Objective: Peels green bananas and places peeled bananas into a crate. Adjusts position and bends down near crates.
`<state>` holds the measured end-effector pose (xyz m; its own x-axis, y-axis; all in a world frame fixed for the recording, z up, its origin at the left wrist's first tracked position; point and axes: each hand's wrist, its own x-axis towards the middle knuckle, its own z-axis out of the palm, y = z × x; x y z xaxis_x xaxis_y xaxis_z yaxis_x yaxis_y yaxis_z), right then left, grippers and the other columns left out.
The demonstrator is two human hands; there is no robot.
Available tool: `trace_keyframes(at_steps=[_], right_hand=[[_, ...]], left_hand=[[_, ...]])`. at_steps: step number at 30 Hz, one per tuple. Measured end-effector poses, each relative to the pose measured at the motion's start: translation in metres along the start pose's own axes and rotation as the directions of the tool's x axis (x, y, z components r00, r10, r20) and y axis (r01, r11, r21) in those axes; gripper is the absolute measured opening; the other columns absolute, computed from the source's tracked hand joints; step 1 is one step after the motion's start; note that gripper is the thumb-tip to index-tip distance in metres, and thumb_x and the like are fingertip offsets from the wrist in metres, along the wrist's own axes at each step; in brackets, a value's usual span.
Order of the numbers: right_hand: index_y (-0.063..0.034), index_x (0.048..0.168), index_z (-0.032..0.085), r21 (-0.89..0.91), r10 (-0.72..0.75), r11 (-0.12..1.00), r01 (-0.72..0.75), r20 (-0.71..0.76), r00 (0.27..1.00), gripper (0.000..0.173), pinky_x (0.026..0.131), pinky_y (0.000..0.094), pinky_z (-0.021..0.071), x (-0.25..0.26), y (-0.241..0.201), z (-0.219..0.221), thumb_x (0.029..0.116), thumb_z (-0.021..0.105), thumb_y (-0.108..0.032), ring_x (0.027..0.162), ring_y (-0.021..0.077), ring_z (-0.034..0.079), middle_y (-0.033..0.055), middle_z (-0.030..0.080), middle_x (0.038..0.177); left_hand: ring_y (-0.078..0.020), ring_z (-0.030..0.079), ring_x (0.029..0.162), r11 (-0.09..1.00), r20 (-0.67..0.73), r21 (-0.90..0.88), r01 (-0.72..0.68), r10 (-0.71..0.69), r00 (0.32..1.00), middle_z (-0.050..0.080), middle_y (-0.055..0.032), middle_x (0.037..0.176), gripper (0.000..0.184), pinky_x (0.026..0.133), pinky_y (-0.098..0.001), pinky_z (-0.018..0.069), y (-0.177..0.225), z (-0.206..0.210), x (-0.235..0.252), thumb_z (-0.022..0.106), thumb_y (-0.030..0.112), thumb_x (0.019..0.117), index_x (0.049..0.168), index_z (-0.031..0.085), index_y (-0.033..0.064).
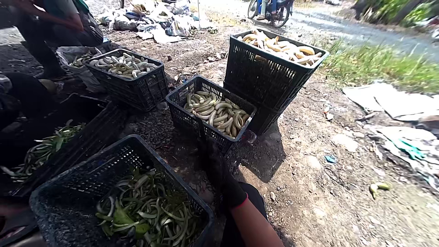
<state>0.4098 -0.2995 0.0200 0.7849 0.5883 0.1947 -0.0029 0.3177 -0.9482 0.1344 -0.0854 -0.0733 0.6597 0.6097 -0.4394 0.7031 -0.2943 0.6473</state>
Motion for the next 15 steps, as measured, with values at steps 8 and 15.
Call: trace_keyframes(at_steps=[8,15], right_hand=[[-0.0009,0.139,0.040,-0.032,0.133,0.991,-0.129,0.154,0.979,0.053,0.057,0.0261,0.0546,0.002,0.002,0.024,0.1121,0.021,-0.042,0.061,0.0087,0.061,0.0085,0.068,0.107],[-0.0008,0.142,0.043,-0.170,0.147,0.980,-0.105,0.263,0.954,0.053,0.061,0.0241,0.0514,-0.003,0.031,0.059,0.1114,0.025,-0.040,0.074,0.0059,0.061,0.0084,0.066,0.114]], left_hand=[[-0.0353,0.060,0.127,0.141,-0.088,-0.975,-0.174,0.472,0.877,0.063,-0.0134,0.136,0.054,0.104,-0.0635,0.0468,-0.026,-0.050,0.004,0.070,0.040,0.0937,0.140,0.057,0.0158],[-0.0302,0.071,0.107,0.178,-0.225,-0.946,-0.269,0.235,0.946,0.067,-0.0181,0.120,0.036,0.090,-0.0467,0.0609,0.007,-0.022,-0.009,0.039,0.015,0.1075,0.139,0.040,-0.0009]])
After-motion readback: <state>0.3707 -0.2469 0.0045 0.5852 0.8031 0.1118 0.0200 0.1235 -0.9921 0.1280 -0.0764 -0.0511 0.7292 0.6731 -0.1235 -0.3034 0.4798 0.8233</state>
